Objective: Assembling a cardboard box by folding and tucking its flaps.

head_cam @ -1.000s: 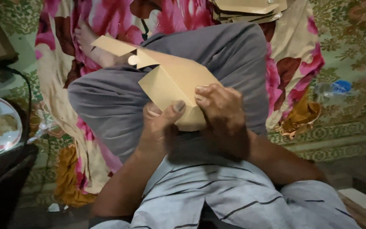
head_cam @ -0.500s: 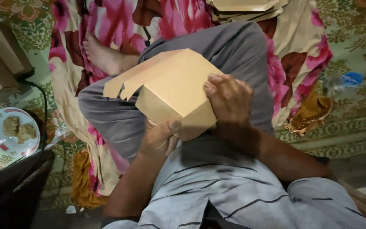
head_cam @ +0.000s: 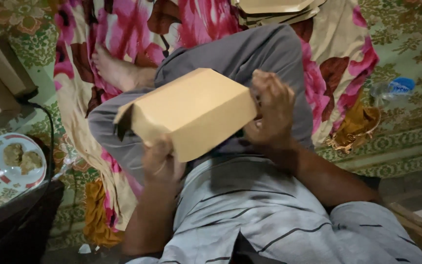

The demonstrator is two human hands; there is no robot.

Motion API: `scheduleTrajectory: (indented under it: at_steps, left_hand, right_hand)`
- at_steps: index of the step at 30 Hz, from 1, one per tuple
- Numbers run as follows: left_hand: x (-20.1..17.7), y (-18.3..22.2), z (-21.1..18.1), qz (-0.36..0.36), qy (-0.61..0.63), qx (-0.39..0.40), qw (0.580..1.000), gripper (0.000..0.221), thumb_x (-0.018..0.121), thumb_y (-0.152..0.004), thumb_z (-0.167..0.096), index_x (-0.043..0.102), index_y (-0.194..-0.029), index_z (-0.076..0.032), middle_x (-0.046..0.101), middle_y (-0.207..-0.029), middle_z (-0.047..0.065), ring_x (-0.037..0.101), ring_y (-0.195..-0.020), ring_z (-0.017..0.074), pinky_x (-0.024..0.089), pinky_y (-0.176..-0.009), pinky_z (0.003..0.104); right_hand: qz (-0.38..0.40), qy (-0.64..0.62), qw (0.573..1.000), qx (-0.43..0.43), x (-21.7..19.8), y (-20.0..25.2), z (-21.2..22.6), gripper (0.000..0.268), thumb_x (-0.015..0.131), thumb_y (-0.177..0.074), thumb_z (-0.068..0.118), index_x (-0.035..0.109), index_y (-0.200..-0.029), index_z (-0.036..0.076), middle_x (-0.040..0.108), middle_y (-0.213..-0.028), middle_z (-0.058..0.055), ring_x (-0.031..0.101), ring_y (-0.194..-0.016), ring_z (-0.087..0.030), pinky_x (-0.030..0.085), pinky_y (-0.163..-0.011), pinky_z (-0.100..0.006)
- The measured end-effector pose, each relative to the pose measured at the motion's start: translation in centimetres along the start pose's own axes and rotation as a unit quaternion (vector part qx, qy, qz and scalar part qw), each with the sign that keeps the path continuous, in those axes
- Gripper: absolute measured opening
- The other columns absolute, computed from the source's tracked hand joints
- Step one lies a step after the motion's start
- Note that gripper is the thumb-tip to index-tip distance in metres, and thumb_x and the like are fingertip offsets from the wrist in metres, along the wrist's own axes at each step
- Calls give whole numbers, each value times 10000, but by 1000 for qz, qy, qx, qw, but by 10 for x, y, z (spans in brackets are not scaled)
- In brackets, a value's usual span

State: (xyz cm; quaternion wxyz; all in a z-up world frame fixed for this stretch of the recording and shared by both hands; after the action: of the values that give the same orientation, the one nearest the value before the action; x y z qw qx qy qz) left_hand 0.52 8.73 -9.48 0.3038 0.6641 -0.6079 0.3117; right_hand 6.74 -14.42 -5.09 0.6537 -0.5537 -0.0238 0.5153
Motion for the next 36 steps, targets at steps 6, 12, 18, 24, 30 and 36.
scheduleTrajectory:
  at_steps: [6, 12, 18, 24, 30, 36]
  left_hand:
    - [14, 9, -30, 40, -7, 15, 999, 607, 734, -969, -264, 479, -1484, -69, 673, -1257, 142, 699, -1110, 260, 555, -1056, 466]
    - [11, 14, -27, 6, 64, -17, 998, 646, 772, -971, -316, 484, -1464, -13, 633, -1386, 159, 641, -1263, 297, 487, -1151, 432]
    - [22, 6, -25, 45, 190, -27, 980, 481, 609, -1028, -342, 610, -1303, 52, 698, -1263, 179, 664, -1228, 342, 432, -1188, 454]
    - [4, 3, -37, -13, 134, 25, 991, 499, 517, -1080, -395, 650, -1296, 34, 724, -1237, 152, 694, -1138, 285, 471, -1111, 419]
    - [4, -26, -46, -59, 132, 25, 989, 587, 513, -1006, -492, 749, -1198, 10, 714, -1236, 229, 697, -1180, 351, 459, -1194, 513]
    - [-31, -9, -22, -229, -14, -56, 972, 561, 569, -979, -539, 717, -904, -3, 669, -734, 150, 673, -639, 289, 569, -600, 381]
  right_hand:
    - [38, -283, 909, 303, 17, 20, -21, 718, 790, -923, 12, 402, -1527, 32, 579, -1408, -184, 580, -1278, -311, 431, -1079, -437]
    - [95, -374, 825, 413, 44, 40, -36, 568, 772, -915, 55, 567, -1436, 152, 676, -1306, -103, 659, -1194, -225, 486, -964, -329]
    - [100, -309, 920, 217, 28, 11, -21, 381, 654, -1022, 287, 680, -1314, 43, 690, -1293, -169, 677, -1227, -340, 509, -1027, -381]
    - [47, -269, 958, 89, 14, -20, -10, 514, 482, -1080, 416, 688, -1278, -12, 694, -1274, -186, 670, -1208, -380, 494, -1033, -430]
    - [-36, -171, 983, -58, 8, -46, -9, 548, 408, -1105, 409, 755, -1158, -11, 716, -1136, -171, 709, -1039, -364, 528, -880, -430]
    - [-83, -115, 974, -179, -7, -91, 1, 304, 574, -1066, 257, 788, -1043, 43, 725, -1066, -158, 708, -925, -342, 518, -793, -421]
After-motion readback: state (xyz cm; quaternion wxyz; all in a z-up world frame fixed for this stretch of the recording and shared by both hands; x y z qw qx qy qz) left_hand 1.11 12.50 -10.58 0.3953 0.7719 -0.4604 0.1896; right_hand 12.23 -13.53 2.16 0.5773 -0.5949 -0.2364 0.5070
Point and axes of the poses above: each hand's wrist, its own y-axis away from the middle knuckle, its own x-axis out of the palm, z = x × y, the point moved 3 cm from there along -y, towards the middle knuckle
